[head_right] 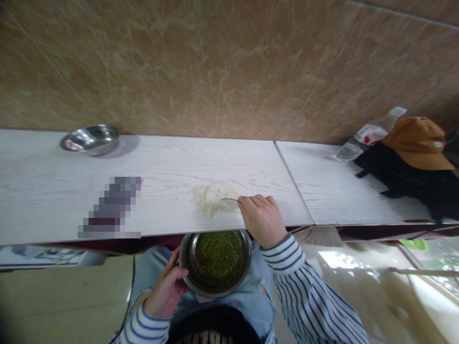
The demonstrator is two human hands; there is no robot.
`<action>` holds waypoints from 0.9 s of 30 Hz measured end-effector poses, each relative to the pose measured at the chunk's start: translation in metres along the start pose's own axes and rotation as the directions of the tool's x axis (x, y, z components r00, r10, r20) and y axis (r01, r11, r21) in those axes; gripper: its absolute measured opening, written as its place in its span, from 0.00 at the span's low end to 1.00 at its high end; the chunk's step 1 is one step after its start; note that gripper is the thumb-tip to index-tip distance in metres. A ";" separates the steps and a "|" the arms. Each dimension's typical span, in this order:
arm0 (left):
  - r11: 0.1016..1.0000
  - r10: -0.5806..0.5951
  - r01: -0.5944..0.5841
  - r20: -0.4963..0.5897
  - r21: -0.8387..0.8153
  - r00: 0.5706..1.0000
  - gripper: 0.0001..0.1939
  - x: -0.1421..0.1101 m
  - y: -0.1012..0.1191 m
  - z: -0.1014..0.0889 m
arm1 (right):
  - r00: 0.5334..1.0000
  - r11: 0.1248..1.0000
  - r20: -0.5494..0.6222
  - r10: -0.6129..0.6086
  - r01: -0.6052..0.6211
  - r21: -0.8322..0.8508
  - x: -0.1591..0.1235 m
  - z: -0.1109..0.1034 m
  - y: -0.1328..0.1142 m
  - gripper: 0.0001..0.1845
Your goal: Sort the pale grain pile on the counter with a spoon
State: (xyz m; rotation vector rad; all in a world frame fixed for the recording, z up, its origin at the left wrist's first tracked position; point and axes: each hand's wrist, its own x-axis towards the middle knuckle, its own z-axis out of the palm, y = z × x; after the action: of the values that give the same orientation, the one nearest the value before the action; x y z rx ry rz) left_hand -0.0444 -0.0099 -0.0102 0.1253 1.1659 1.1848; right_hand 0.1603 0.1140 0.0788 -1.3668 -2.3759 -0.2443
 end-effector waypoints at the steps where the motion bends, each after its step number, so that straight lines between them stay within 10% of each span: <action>1: 1.000 -0.002 0.002 0.000 0.000 1.000 0.42 0.000 0.000 0.000 | 0.999 0.999 -0.015 0.028 -0.028 -0.014 0.001 -0.001 0.004 0.11; 27: 1.000 -0.011 0.011 -0.009 0.006 1.000 0.42 -0.004 0.003 0.007 | 0.962 0.982 0.209 0.177 -0.186 0.026 0.058 0.020 0.017 0.14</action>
State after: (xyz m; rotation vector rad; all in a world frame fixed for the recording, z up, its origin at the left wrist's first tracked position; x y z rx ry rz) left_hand -0.0410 -0.0084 -0.0028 0.1180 1.1764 1.1733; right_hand 0.1443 0.1749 0.0839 -1.6476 -2.3806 0.0032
